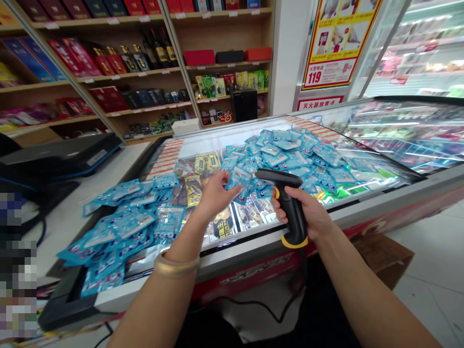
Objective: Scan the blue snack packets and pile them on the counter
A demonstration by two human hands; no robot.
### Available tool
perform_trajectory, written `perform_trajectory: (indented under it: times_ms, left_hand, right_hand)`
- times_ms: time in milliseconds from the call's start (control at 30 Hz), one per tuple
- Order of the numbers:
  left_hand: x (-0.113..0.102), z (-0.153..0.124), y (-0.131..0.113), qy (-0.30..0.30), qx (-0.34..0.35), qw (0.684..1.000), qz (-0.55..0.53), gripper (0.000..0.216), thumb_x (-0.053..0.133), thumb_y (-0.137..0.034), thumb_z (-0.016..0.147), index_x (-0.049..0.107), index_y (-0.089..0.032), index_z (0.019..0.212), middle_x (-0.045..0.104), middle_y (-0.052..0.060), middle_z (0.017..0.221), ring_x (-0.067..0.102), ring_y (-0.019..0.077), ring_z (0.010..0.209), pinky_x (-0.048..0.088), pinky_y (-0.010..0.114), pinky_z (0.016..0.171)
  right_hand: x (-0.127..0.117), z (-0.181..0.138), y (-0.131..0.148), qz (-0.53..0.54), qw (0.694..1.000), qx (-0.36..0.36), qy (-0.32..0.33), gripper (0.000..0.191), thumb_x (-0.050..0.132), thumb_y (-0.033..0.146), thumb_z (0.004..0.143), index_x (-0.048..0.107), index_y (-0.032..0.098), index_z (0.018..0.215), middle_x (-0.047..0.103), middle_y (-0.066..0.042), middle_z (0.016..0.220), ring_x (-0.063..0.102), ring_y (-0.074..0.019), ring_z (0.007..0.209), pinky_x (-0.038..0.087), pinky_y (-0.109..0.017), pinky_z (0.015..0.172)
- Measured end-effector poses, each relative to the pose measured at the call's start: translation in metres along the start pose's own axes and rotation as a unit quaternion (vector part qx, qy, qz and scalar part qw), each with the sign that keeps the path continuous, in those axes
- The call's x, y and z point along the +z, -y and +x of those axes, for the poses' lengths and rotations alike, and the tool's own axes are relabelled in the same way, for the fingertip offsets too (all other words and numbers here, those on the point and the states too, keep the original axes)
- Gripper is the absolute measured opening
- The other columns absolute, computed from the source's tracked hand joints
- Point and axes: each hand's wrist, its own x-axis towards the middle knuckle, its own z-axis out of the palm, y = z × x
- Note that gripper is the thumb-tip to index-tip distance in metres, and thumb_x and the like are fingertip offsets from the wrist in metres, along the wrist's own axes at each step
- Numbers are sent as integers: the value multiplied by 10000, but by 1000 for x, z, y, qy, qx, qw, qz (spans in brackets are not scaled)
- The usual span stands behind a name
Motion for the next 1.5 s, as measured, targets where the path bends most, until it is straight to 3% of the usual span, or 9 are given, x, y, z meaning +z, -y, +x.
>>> perform_trajectory:
  times_ms: [300, 467, 667, 733, 833, 1000, 1133, 1300, 1500]
  left_hand:
    - [2, 0, 3, 1, -2, 1000, 14, 318, 702, -331, 691, 404, -233, 742, 521, -31, 717, 493, 144, 720, 400, 287, 689]
    - [3, 0, 2, -7, 14, 1000, 14, 328, 708, -305, 696, 391, -230, 727, 474, -46, 695, 468, 130, 699, 392, 283, 691]
    - [-1, -2, -3, -67, -12, 998, -17, 275, 703, -271, 712, 484, -207, 865, 574, -2, 861, 557, 148, 814, 451, 288, 764]
    - [-15, -6, -4, -111, -18, 993, -31, 341, 667, -249, 744, 524, -198, 1049, 616, 38, 1008, 593, 171, 903, 483, 299, 792]
    - [-51, -20, 0, -172, -22, 985, -22, 450, 600, -227, 787, 531, -211, 1232, 635, 59, 1111, 611, 184, 938, 519, 302, 796]
    - [-136, -55, 35, -283, -108, 951, 61, 463, 567, -325, 782, 610, -222, 1232, 656, 32, 985, 591, 168, 765, 530, 299, 733]
    - [-186, -81, 70, -291, -196, 924, 150, 493, 544, -372, 760, 644, -211, 1215, 662, 44, 900, 611, 210, 748, 533, 340, 742]
    - [-195, -95, 88, -176, -239, 904, 309, 533, 529, -450, 784, 684, -166, 1208, 681, 165, 1102, 614, 347, 1120, 462, 452, 1018]
    - [-185, -89, 88, -155, -253, 887, 353, 595, 447, -497, 856, 610, -183, 1335, 629, 222, 1280, 603, 385, 1176, 456, 508, 1013]
  right_hand:
    - [1, -2, -1, -33, 999, -24, 14, 305, 759, 404, 694, 634, 156, 819, 582, -5, 668, 484, -84, 489, 415, -201, 442]
    - [0, -3, 0, -41, 999, -20, 14, 319, 772, 419, 678, 634, 162, 806, 584, -8, 675, 479, -85, 496, 407, -198, 443]
    - [5, 2, -1, -21, 1000, -18, 4, 295, 766, 393, 667, 640, 168, 810, 578, -10, 674, 477, -92, 516, 398, -196, 453]
    - [14, 8, -4, -18, 1000, -15, 7, 278, 758, 376, 677, 642, 164, 816, 577, -7, 675, 480, -90, 515, 402, -197, 454]
    - [35, 20, -13, -14, 1000, -1, 22, 252, 735, 363, 707, 643, 162, 827, 586, -10, 680, 486, -93, 511, 410, -203, 447]
    - [85, 40, -37, -12, 995, 74, 62, 191, 678, 340, 776, 625, 160, 810, 585, -4, 658, 497, -88, 490, 421, -194, 438]
    - [117, 50, -59, -9, 990, 117, 76, 162, 644, 312, 826, 619, 153, 807, 590, -7, 639, 506, -89, 477, 430, -189, 426]
    - [129, 55, -77, -24, 984, 147, 94, 173, 668, 308, 827, 613, 150, 784, 586, -1, 614, 495, -81, 446, 437, -187, 417]
    - [128, 57, -82, -32, 988, 129, 73, 177, 676, 306, 806, 618, 144, 767, 585, 2, 607, 513, -78, 449, 438, -175, 416]
